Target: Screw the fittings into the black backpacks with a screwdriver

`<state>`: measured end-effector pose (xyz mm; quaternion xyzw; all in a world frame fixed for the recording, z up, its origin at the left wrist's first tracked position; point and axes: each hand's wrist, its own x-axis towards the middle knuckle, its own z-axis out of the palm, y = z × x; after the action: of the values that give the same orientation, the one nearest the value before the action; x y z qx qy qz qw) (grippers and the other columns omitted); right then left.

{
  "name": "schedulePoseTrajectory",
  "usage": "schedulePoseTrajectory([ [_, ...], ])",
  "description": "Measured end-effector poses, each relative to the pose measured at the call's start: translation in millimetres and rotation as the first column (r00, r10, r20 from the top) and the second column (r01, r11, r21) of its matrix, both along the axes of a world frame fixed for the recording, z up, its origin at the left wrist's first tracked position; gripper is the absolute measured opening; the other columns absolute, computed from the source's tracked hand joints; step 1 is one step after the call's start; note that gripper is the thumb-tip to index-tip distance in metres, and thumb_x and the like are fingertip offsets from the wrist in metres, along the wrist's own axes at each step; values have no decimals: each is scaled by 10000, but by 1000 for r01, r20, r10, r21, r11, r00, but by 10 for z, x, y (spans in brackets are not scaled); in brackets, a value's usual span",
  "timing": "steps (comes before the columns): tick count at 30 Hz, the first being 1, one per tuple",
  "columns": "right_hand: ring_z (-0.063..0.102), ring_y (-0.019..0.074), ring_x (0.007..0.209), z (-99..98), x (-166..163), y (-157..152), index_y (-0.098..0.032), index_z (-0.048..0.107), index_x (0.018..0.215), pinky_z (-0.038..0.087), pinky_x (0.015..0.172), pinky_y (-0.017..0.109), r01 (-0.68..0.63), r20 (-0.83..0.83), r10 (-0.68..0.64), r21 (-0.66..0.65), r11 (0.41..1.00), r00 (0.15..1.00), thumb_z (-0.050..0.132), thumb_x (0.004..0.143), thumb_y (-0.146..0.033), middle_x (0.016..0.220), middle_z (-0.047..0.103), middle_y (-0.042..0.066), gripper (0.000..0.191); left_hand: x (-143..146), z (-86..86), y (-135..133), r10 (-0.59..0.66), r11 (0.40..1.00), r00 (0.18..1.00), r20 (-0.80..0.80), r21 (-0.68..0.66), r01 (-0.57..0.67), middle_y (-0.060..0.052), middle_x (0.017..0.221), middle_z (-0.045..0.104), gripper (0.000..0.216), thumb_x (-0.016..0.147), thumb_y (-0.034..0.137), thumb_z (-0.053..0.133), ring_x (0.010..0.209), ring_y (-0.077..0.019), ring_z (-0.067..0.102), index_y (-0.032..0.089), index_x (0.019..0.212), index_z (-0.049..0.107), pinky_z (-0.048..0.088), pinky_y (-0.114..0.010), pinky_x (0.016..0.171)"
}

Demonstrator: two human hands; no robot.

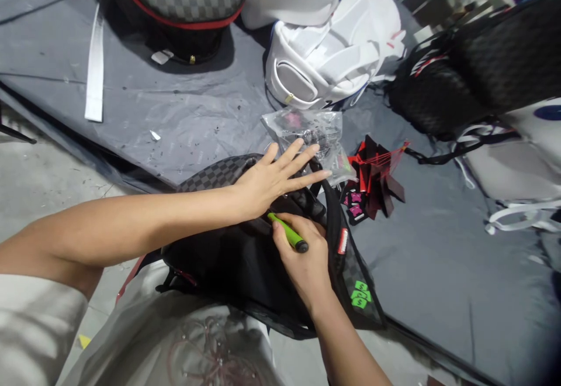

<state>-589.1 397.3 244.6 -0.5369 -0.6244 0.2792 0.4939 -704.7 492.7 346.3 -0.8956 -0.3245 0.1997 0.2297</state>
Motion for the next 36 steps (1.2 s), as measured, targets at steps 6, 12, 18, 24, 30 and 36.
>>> schedulePoseTrajectory([
  [6,610,171,881,-27,188,-23,-190,667,925,467,816,321,-14,-24,13,-60,998,1000,658,852,-338,940,663,36,165,-19,-26,22,32,999,999,31,-4,-32,-148,1595,-27,1040,791,308,658,1441,-420,117,302,1570,-30,265,-579,1055],
  [12,608,163,921,-8,246,-12,-184,696,994,487,872,332,-37,33,38,-43,998,999,664,843,-303,973,657,40,195,16,-37,23,111,994,993,42,-22,-111,-144,1595,-17,1012,805,316,635,1413,-408,197,285,1574,-22,320,-543,1017],
  [18,608,152,901,6,187,-20,-168,704,977,491,858,316,-35,19,36,-29,999,999,646,850,-285,943,661,37,182,33,-28,3,114,993,993,16,2,-114,-148,1593,-3,1004,813,335,631,1401,-396,207,248,1578,-13,311,-535,1023],
  [24,594,163,856,29,152,3,-155,707,933,482,839,345,18,58,-17,-17,1000,998,627,858,-293,886,646,45,176,45,-19,-5,120,993,993,-13,15,-120,-148,1591,7,1030,803,330,637,1379,-375,234,224,1577,-35,316,-516,1023],
  [30,602,149,878,20,133,28,-149,705,920,495,842,309,8,-6,-8,-6,1000,1000,639,852,-275,921,652,48,157,56,-13,-5,131,991,991,-26,3,-131,-145,1592,7,998,820,313,613,1381,-366,229,219,1578,-30,313,-509,1028],
  [36,602,163,863,39,130,31,-160,696,915,487,852,343,6,18,-6,3,1000,1000,628,859,-275,900,654,44,145,39,-32,-3,123,992,992,-6,2,-123,-143,1593,10,988,825,311,610,1374,-359,234,212,1578,-22,310,-509,1033],
])
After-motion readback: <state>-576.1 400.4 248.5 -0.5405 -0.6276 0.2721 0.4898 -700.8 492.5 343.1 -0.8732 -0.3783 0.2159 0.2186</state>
